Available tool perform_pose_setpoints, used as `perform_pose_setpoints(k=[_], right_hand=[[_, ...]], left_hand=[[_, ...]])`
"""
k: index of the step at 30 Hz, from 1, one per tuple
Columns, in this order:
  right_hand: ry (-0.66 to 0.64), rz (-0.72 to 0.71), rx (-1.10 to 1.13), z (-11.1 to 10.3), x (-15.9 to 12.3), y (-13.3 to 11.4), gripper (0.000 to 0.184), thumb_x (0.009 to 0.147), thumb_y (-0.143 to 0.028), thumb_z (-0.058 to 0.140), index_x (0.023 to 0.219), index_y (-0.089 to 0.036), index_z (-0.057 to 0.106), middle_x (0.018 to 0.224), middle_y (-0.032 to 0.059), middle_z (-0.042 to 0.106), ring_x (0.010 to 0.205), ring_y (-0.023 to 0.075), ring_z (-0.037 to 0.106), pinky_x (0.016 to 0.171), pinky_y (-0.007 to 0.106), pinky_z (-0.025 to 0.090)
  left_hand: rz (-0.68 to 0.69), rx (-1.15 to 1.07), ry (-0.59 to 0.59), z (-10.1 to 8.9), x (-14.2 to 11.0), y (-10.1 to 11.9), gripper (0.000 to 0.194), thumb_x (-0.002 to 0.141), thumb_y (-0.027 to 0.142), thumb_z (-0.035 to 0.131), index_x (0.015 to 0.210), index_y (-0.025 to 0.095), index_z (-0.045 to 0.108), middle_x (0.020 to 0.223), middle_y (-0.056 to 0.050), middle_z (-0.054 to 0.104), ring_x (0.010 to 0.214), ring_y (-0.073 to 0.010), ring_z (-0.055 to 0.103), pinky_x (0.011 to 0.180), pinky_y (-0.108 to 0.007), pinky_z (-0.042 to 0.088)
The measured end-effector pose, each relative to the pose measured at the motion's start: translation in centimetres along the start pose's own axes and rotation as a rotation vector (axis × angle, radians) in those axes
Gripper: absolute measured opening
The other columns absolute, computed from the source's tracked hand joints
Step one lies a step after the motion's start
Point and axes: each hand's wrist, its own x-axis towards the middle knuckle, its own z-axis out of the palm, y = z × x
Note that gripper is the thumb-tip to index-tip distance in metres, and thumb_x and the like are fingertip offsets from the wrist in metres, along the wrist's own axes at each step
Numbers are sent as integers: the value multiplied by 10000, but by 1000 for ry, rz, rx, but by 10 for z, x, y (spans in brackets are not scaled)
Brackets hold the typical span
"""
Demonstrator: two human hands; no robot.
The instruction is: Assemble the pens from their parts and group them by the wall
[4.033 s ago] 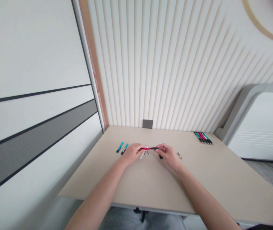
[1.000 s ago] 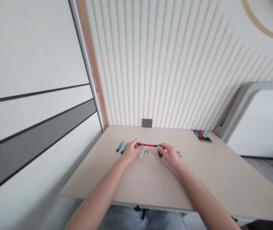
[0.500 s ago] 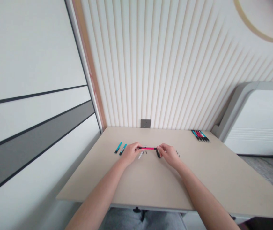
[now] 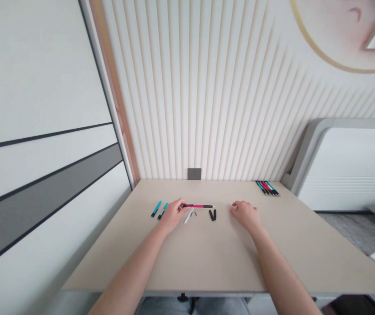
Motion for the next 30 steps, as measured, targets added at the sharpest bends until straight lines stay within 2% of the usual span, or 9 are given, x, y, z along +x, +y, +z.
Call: perform_pose_setpoints(k=[5, 10, 15, 18, 21, 30], right_hand=[[-5, 36, 10, 7, 2, 1, 194, 802, -204, 569, 887, -211, 743, 934, 132, 741, 969, 307, 644, 859, 461, 374], [22, 26, 149, 5, 4, 0, 183, 798, -171, 564, 762, -196, 742, 879, 146, 740, 950, 321, 650, 884, 508, 365], [33, -61, 478, 8, 7, -18, 222, 844, -311, 553, 932, -206, 728, 952, 98, 743, 864, 247, 672, 842, 407, 472], [-10, -121, 707, 14, 5, -36, 328, 854, -406, 547, 1015, -163, 699, 931, 102, 748, 829, 226, 692, 783, 357, 529], [-65, -164, 882, 21, 0, -51, 387, 838, -466, 582, 1029, -148, 690, 916, 102, 753, 843, 222, 702, 788, 347, 548], [-111, -173, 1105, 26, -4, -57, 433, 725, -527, 730, 965, -167, 719, 901, 95, 752, 828, 225, 689, 782, 365, 544]], left_hand=[[-6, -16, 18, -1, 0, 5, 204, 837, 386, 608, 849, 191, 665, 777, -21, 697, 684, -175, 605, 653, -262, 455], [-9, -29, 18, -3, -1, 9, 208, 844, 389, 601, 847, 190, 661, 765, -19, 685, 660, -168, 595, 626, -253, 449], [-3, -42, 21, -3, -1, 7, 170, 852, 348, 590, 870, 188, 643, 725, -6, 666, 656, -168, 599, 637, -257, 450], [-3, -53, 28, -2, -1, 5, 166, 865, 346, 580, 893, 190, 630, 686, 6, 650, 642, -167, 607, 632, -257, 456], [-4, -67, 42, -2, 0, 3, 168, 870, 355, 578, 897, 195, 623, 698, 4, 653, 655, -170, 619, 642, -260, 467], [12, -95, 48, -2, 0, 2, 142, 861, 312, 584, 899, 183, 629, 704, 4, 647, 659, -165, 615, 668, -264, 472]])
